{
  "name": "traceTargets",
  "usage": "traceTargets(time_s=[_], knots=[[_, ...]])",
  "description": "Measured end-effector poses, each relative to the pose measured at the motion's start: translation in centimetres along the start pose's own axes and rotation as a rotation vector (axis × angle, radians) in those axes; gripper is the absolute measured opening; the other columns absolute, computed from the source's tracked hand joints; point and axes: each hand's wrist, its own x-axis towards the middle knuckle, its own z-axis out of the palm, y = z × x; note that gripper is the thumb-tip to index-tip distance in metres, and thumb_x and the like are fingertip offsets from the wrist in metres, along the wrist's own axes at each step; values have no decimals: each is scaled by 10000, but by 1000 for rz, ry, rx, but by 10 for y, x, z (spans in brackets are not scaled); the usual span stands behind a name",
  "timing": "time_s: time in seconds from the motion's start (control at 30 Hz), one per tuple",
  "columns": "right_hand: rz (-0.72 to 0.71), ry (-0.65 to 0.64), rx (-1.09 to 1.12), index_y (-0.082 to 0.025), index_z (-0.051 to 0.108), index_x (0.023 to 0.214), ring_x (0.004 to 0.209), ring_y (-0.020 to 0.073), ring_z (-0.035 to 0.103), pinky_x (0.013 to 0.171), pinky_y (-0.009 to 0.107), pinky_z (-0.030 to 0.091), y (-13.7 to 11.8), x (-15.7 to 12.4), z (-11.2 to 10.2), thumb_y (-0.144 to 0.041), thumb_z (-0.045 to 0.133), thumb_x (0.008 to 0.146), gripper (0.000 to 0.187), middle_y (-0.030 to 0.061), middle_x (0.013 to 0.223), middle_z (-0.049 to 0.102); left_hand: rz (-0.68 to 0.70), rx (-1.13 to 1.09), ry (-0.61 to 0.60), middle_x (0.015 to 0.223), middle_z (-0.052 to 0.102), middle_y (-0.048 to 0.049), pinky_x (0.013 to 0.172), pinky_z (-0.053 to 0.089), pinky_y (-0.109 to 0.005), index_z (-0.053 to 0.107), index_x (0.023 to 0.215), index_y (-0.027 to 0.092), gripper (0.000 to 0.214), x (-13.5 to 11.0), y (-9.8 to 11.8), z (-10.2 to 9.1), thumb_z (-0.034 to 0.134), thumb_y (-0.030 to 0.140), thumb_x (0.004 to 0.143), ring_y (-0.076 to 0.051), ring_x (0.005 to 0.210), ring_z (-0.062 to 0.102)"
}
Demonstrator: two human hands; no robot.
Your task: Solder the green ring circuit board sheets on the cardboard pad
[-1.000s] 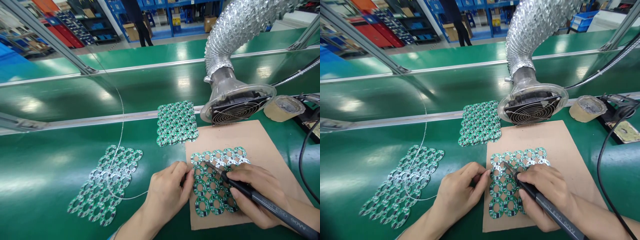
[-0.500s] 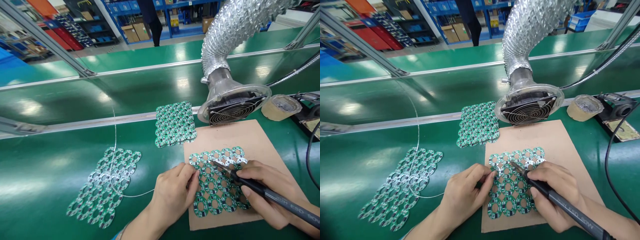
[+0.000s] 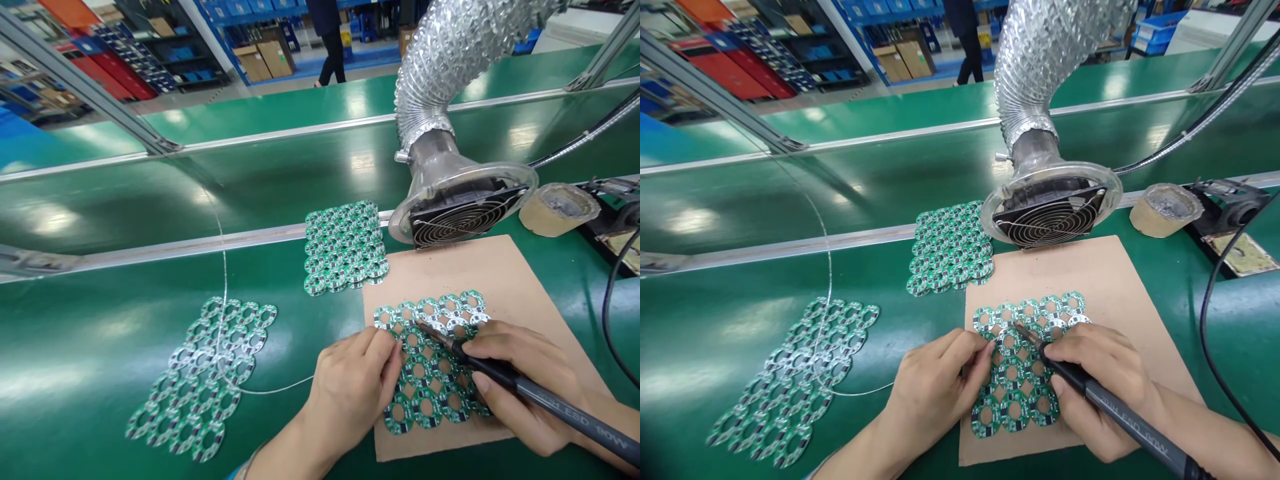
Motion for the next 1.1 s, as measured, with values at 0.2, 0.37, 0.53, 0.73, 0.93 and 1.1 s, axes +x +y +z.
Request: traceTargets(time_s=[0.2,0.37,0.53,0.73,0.93,1.1], knots=[[-12,-22,-73,-117,580,1034,607,188,628,541,307,549,0,1,-7,-48,528,731,315,63,692,624,10,-1,16,581,492,35,456,314,-243,460,706,191,188,3,2,-1,473,187,894,-91,484,448],[1,-44,-74,-110,580,1034,593,183,619,523,309,547,1,2,-7,-46,531,732,312,73,704,626,38,8,11,599,492,30,457,323,-242,485,727,190,175,6,1,0,458,179,900,-95,498,448],[13,-22,-28,-147,575,1045,542,168,582,475,299,528,1,3,-3,-60,510,754,311,48,653,605,50,14,-3,607,478,30,465,318,-241,489,739,191,162,7,0,3,463,164,896,-98,505,434],[30,-41,-93,-165,589,1011,575,173,607,494,288,542,0,5,-7,-90,528,768,261,54,685,616,53,47,-23,601,462,27,466,321,-244,490,718,196,189,7,-1,4,446,164,899,-101,507,432],[23,-45,-91,-107,608,958,602,139,606,543,251,544,-1,7,-6,-68,540,746,226,62,717,621,57,20,-26,623,484,19,458,357,-237,519,742,192,171,6,-2,7,453,164,898,-106,510,456],[5,-15,-51,-103,593,1015,550,138,577,491,257,518,-2,8,-6,-56,522,757,273,43,669,597,-35,-189,12,823,570,-35,617,494,-220,573,956,173,143,12,-2,0,451,136,889,-113,714,574]])
